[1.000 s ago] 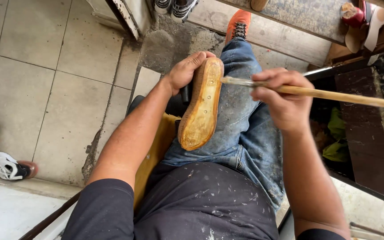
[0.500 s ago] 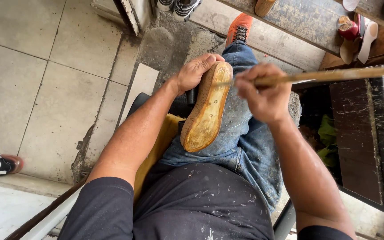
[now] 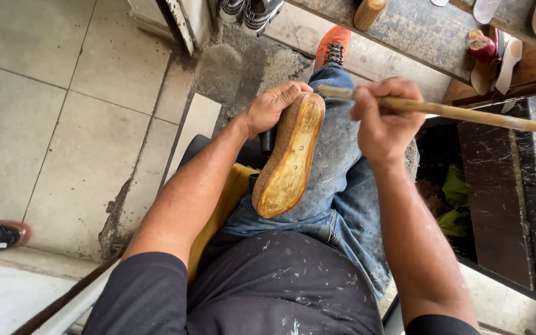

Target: The person sits in a chair and applies a white substance to the sole of a shoe using a brush. They hold the shoe in their left hand and repeatedly dip the brush into a small container to continue painting the sole.

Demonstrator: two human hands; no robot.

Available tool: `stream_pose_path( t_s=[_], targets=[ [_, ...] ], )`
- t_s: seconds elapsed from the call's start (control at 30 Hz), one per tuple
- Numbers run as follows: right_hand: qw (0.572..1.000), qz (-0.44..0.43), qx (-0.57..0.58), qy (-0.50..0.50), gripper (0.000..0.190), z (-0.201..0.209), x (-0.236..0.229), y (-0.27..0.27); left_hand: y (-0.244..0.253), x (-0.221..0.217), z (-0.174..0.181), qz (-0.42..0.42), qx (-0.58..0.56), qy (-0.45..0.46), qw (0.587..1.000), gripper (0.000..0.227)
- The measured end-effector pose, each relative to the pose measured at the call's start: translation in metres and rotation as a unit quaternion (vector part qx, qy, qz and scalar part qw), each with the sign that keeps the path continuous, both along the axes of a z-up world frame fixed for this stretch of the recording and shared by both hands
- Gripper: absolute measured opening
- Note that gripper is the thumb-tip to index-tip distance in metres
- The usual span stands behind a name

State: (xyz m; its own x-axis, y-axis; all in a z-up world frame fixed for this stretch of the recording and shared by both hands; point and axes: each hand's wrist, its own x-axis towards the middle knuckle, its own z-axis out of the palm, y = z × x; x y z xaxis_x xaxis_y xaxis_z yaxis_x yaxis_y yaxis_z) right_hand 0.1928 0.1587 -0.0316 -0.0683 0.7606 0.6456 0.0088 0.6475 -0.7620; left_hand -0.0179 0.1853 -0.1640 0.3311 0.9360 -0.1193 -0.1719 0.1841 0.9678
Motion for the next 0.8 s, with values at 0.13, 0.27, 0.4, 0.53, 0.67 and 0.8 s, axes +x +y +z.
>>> stream_pose_path(
  t_s=[0.13, 0.27, 0.4, 0.53, 0.67, 0.8],
  targets=[
    [0.989, 0.082, 0.027, -0.118, 0.023, 0.005, -0.016, -0.034, -0.003, 0.0, 0.003, 0.015, -0.011, 0.01, 1.0, 0.038],
    [0.982, 0.139, -0.022, -0.122, 0.017, 0.008, -0.017, -0.055, -0.003, 0.003, 0.003, 0.011, -0.01, 0.003, 1.0, 0.036],
    [0.953, 0.042, 0.071, -0.292, 0.024, 0.009, -0.008, -0.059, 0.0, 0.007, -0.009, 0.029, -0.026, -0.025, 0.999, 0.037],
    [0.971, 0.143, 0.05, -0.186, 0.017, 0.012, -0.022, -0.077, -0.001, 0.002, -0.005, 0.02, -0.025, -0.041, 0.999, 0.036],
    [0.986, 0.14, 0.02, -0.089, 0.018, 0.006, -0.001, -0.034, -0.005, 0.003, 0.014, 0.006, -0.008, -0.034, 0.999, 0.035],
    [0.995, 0.09, -0.01, -0.039, 0.023, -0.002, 0.008, 0.008, -0.009, 0.0, 0.026, 0.004, -0.012, -0.028, 1.0, 0.038]
  ],
)
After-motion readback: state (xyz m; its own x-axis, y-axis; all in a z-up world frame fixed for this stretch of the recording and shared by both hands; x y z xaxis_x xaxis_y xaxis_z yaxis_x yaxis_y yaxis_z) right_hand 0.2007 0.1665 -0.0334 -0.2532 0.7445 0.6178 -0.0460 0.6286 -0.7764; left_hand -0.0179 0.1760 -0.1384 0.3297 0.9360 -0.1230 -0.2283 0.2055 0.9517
